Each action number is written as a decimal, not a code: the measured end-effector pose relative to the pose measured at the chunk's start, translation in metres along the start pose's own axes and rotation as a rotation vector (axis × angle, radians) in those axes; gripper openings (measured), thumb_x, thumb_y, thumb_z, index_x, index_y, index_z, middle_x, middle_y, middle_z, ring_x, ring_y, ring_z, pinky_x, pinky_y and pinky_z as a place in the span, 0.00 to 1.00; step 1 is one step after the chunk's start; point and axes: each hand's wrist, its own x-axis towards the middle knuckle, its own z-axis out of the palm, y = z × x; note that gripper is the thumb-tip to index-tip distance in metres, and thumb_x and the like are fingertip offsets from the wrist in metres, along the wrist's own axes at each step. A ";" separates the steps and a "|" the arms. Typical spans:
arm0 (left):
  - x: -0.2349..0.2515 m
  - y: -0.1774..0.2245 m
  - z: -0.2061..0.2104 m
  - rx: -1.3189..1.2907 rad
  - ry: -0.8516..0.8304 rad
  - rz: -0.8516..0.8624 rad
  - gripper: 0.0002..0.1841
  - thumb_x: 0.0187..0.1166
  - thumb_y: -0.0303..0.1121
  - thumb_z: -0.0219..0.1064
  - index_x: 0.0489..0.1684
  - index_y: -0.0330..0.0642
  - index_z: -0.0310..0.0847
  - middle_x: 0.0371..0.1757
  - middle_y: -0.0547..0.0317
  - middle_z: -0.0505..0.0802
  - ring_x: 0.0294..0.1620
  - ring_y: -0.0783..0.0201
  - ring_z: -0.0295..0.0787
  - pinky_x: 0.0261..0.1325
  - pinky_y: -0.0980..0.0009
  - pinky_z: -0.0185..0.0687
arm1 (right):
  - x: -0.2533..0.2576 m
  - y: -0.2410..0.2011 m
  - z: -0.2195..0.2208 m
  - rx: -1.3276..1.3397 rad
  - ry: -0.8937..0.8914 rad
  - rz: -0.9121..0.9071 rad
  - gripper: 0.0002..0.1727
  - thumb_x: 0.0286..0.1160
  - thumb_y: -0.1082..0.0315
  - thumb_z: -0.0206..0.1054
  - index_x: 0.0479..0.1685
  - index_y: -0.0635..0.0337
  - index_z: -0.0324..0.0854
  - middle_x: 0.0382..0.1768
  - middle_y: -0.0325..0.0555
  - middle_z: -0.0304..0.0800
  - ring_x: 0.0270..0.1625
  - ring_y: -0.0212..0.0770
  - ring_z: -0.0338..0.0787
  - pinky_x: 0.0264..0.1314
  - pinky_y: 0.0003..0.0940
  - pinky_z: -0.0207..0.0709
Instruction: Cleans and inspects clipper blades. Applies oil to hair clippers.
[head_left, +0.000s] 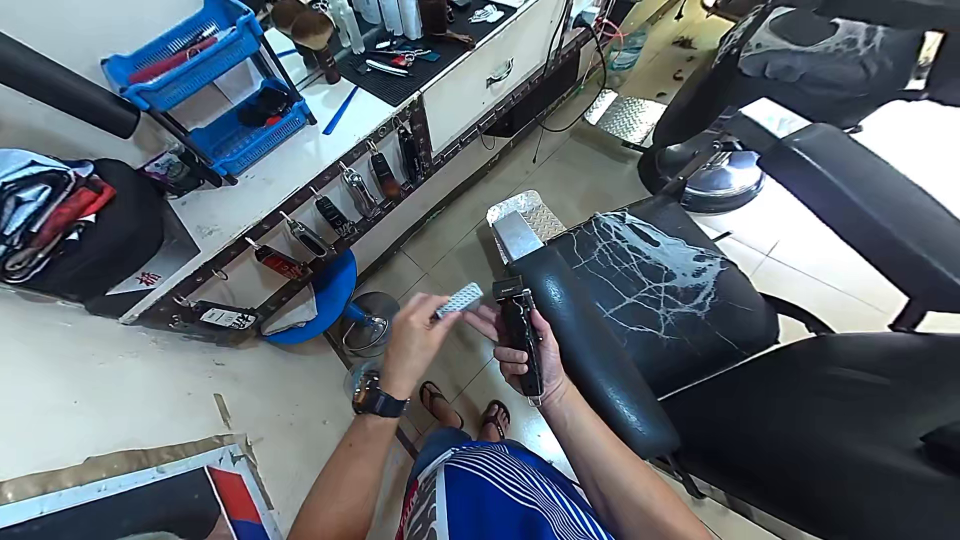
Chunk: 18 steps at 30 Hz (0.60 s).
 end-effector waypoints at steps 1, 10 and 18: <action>0.001 0.000 -0.005 0.003 0.014 -0.011 0.14 0.77 0.37 0.76 0.55 0.41 0.91 0.49 0.55 0.92 0.43 0.67 0.92 0.50 0.67 0.92 | -0.002 -0.001 0.000 -0.016 -0.003 0.003 0.39 0.79 0.38 0.58 0.80 0.59 0.72 0.86 0.61 0.66 0.26 0.30 0.86 0.19 0.18 0.73; 0.020 0.006 -0.032 0.101 -0.087 0.197 0.13 0.79 0.35 0.74 0.57 0.42 0.90 0.54 0.55 0.91 0.49 0.64 0.91 0.56 0.64 0.90 | -0.013 -0.007 -0.002 -0.172 -0.091 0.183 0.44 0.74 0.34 0.63 0.81 0.60 0.73 0.19 0.36 0.82 0.13 0.30 0.81 0.14 0.23 0.78; 0.038 0.012 -0.055 0.109 -0.236 0.328 0.12 0.80 0.34 0.73 0.56 0.43 0.90 0.53 0.57 0.91 0.50 0.66 0.90 0.57 0.65 0.89 | -0.023 -0.009 -0.005 -0.186 -0.266 0.285 0.45 0.73 0.34 0.64 0.83 0.59 0.72 0.17 0.35 0.84 0.11 0.29 0.82 0.13 0.22 0.78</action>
